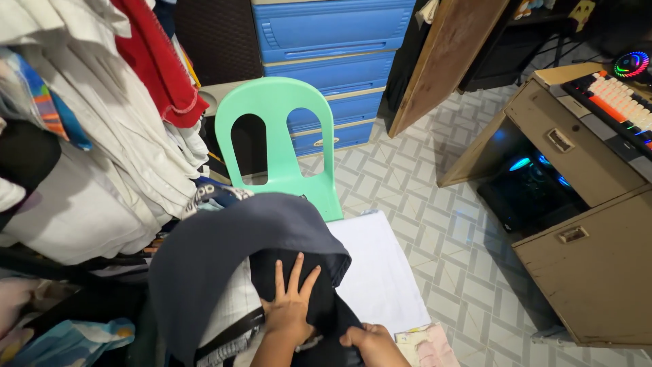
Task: The person picks clothing items one at a time from a pile beside a clothes rack, folds each item by hand, and places it into an open backpack resting on a chair. The backpack already contains some items, and the person continues adding folded clothes throughout the clip.
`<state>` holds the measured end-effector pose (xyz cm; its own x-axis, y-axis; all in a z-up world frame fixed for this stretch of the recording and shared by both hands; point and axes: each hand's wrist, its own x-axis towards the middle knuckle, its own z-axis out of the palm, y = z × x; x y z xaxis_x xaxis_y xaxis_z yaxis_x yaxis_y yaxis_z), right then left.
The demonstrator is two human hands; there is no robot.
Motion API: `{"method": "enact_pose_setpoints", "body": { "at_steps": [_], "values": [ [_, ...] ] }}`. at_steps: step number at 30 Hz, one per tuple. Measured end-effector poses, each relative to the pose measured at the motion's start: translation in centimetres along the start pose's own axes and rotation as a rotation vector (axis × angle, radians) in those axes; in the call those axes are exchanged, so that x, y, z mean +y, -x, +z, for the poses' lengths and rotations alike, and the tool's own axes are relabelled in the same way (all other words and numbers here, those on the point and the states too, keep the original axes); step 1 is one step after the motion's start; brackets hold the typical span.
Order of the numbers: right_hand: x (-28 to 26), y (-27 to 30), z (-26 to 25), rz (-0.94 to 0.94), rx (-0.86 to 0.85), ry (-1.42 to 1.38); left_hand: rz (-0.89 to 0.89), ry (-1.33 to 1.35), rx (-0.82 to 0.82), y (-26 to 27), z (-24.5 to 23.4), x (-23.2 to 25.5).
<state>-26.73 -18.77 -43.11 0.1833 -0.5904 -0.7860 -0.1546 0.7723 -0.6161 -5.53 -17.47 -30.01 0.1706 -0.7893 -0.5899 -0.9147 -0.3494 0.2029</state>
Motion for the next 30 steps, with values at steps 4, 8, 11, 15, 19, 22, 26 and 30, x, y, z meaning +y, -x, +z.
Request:
{"method": "enact_pose_setpoints", "body": {
  "at_steps": [4,8,11,15,19,22,26,30],
  "values": [
    [-3.8,3.1,1.2,0.056,0.017,-0.211,0.039,0.021,0.036,-2.6,2.3,-1.7],
    [-6.8,6.3,1.6,0.036,-0.106,-0.190,0.156,-0.190,0.485,-3.9,5.5,-2.7],
    [-9.5,8.2,1.6,0.057,-0.189,-0.243,0.201,-0.207,0.408,-3.3,6.0,-3.1],
    [-10.9,10.3,2.8,0.101,-0.205,-0.336,0.410,0.087,0.402,2.0,5.2,-5.9],
    [-10.5,12.0,3.6,0.113,-0.192,-0.318,0.416,0.372,0.735,6.9,2.9,-9.0],
    [-9.9,12.5,3.9,0.144,-0.141,-0.337,-0.019,0.287,0.457,7.4,1.4,-10.1],
    [-9.5,11.1,4.3,0.137,-0.106,-0.333,-0.087,0.159,0.424,4.6,0.8,-8.7],
    [-8.2,11.5,2.7,0.040,0.001,-0.230,-0.035,0.238,0.417,5.1,2.6,-8.8]
  ]
}}
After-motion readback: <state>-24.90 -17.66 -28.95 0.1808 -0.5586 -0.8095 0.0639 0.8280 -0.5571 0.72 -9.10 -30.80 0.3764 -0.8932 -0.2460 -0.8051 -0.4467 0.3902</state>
